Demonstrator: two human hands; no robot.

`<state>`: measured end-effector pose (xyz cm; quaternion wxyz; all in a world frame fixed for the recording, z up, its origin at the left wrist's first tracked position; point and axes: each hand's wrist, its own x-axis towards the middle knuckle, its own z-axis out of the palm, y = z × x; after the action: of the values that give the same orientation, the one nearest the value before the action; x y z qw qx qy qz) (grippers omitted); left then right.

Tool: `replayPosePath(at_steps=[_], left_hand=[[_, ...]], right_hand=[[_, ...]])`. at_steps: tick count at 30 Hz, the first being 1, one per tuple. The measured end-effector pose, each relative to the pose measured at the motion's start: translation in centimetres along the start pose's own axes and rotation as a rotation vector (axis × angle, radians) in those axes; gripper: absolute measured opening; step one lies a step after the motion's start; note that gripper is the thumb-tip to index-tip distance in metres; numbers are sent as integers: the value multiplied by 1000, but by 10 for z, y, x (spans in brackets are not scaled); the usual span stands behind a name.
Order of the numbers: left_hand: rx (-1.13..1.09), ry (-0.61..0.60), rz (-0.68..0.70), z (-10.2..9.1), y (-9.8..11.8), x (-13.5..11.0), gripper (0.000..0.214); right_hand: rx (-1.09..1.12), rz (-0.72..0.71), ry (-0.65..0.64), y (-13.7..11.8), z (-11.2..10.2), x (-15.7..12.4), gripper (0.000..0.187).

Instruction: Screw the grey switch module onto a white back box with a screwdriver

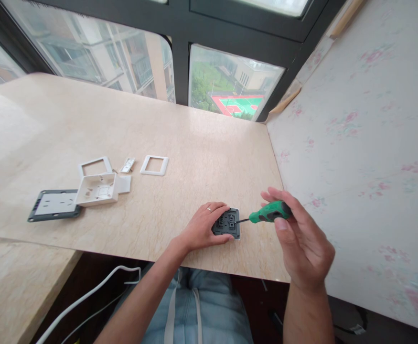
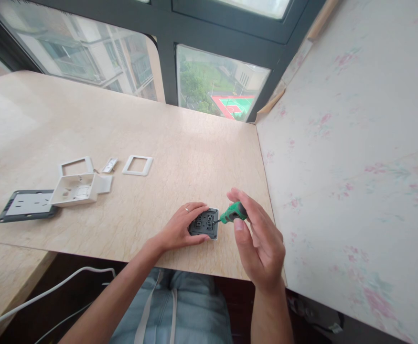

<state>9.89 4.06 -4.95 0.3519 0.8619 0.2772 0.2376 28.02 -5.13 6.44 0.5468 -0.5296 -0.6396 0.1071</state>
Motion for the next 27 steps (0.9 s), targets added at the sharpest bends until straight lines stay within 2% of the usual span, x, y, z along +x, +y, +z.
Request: replayPosePath(at_steps=[4,7,10,14,16,19,22,24,27], left_hand=[[-9,-8,-8,-1,2,0,72],[-12,-8,-8,-1,2,0,72],[-5,0,-1,0,0,0,73],[0,5,5,1,-1,0,74],[-4,2,2,0,0,0,73],[-9,-4,-6,0,1,0,73],[-4,-3,-5,0,0,-1,74],[-1,-2,-1,0,0,-1,75],[4,1,5,1,-1,-1,75]], right_hand=[[-164,-145,134,8,3,5,54],[-273,-215,139,9,3,8,52],[-146,-140,78,3,3,6,39],[52,-10,22,-2,3,1,43],[11,-40,55,1,3,1,45],[-187,-163,143,9,3,5,50],[-305,-225,169,12,2,8,43],[-254,-184,140,9,2,7,37],[-66,-45,61,0,1,2,42]])
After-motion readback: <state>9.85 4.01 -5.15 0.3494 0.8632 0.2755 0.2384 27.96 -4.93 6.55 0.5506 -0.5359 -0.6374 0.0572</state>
